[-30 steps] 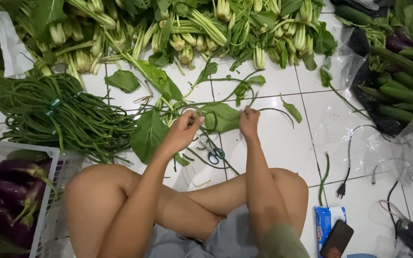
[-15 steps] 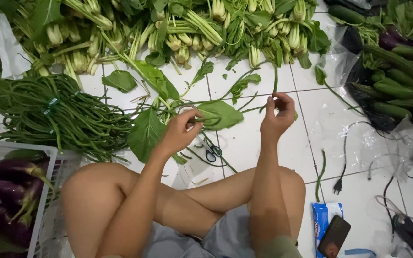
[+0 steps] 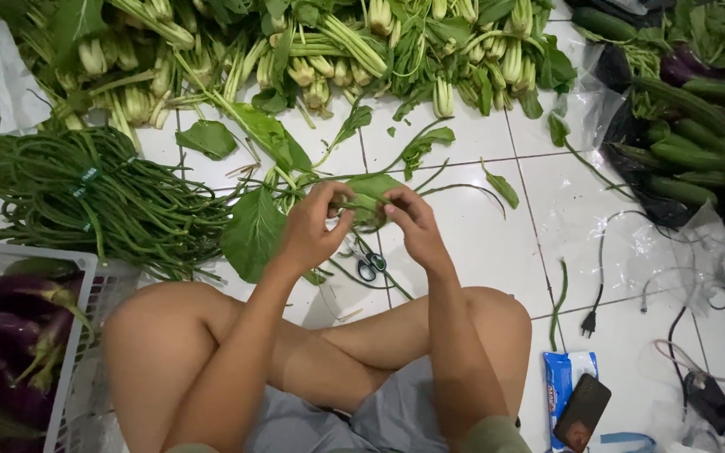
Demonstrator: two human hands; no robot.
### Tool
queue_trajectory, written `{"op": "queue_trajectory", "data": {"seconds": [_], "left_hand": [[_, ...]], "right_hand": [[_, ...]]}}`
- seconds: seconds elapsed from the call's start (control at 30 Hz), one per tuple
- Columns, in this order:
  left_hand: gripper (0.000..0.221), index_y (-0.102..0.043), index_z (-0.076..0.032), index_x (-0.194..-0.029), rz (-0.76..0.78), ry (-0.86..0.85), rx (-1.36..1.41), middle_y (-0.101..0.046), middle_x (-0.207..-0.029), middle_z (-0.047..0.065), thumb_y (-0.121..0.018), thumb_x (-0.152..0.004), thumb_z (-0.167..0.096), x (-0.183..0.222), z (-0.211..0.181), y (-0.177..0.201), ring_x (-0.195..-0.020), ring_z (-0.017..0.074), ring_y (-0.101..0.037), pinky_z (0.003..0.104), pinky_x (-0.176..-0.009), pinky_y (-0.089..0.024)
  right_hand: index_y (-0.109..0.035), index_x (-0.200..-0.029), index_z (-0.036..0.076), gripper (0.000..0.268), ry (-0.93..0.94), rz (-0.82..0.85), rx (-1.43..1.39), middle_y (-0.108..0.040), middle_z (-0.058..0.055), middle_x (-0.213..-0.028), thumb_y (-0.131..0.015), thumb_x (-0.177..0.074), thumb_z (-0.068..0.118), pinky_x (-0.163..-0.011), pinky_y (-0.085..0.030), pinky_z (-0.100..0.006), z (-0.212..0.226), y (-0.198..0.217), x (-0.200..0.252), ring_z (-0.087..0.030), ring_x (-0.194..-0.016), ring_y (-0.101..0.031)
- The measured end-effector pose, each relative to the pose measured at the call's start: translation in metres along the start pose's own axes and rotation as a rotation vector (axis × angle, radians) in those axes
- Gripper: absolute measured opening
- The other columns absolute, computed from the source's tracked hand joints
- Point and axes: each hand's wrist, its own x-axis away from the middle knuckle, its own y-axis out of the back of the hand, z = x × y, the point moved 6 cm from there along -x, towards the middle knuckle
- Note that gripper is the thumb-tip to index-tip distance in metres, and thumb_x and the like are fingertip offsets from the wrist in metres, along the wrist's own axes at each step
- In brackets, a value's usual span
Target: Bundling long beans using plastic tape and scissors while sitting on the floor.
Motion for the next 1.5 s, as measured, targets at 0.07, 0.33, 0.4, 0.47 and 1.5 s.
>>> {"op": "queue_trajectory", "data": {"seconds": [0.07,0.33,0.4,0.47,1.5], "left_hand": [[0.021,-0.062,-0.010,-0.114,-0.002,0.018,0.017,-0.063,-0.086,0.014,-0.065,-0.093,-0.010,0.000,0.008,-0.004,-0.078,0.0316,-0.068,0.047,-0.072,-0.058],[0.028,-0.058,-0.005,-0.121,0.017,-0.005,-0.185,-0.059,-0.097,0.014,-0.064,-0.094,-0.012,-0.004,0.007,-0.007,-0.092,0.0365,-0.064,0.050,-0.077,-0.055],[0.006,-0.058,-0.006,-0.100,-0.019,-0.131,-0.428,-0.037,-0.089,0.003,-0.059,-0.097,-0.012,-0.003,0.000,-0.008,-0.082,0.0251,-0.049,0.040,-0.076,-0.048],[0.007,-0.053,-0.009,-0.092,-0.034,-0.130,-0.458,-0.035,-0.091,0.002,-0.053,-0.098,-0.012,-0.005,-0.003,-0.007,-0.081,0.0228,-0.044,0.038,-0.074,-0.042],[0.025,-0.060,-0.009,-0.085,-0.105,0.411,0.264,-0.042,-0.059,0.001,-0.049,-0.105,-0.017,-0.002,0.035,0.018,-0.058,0.0127,-0.040,0.031,-0.060,-0.038]], "right_hand": [[-0.064,-0.116,0.001,0.018,-0.020,0.031,-0.020,-0.064,-0.009,-0.094,-0.058,-0.103,0.011,-0.087,-0.049,-0.039,0.016,-0.014,0.001,-0.019,-0.089,-0.058],[-0.058,-0.123,-0.003,0.021,-0.068,0.182,-0.323,-0.043,-0.001,-0.069,-0.049,-0.104,0.004,-0.053,-0.032,-0.024,0.001,-0.016,0.002,-0.009,-0.058,-0.036],[-0.060,-0.121,-0.005,0.021,-0.082,0.191,-0.282,-0.047,-0.004,-0.068,-0.053,-0.103,0.004,-0.054,-0.035,-0.025,0.000,-0.013,0.002,-0.010,-0.057,-0.040],[-0.063,-0.121,-0.004,0.023,-0.081,0.208,-0.154,-0.053,-0.007,-0.070,-0.052,-0.105,0.008,-0.062,-0.042,-0.030,0.006,-0.007,-0.003,-0.015,-0.064,-0.048],[-0.066,-0.106,0.019,0.011,-0.620,-0.167,1.256,-0.071,-0.009,-0.099,-0.064,-0.098,0.025,-0.105,-0.032,-0.053,-0.160,0.123,-0.008,-0.032,-0.104,-0.065]]}}
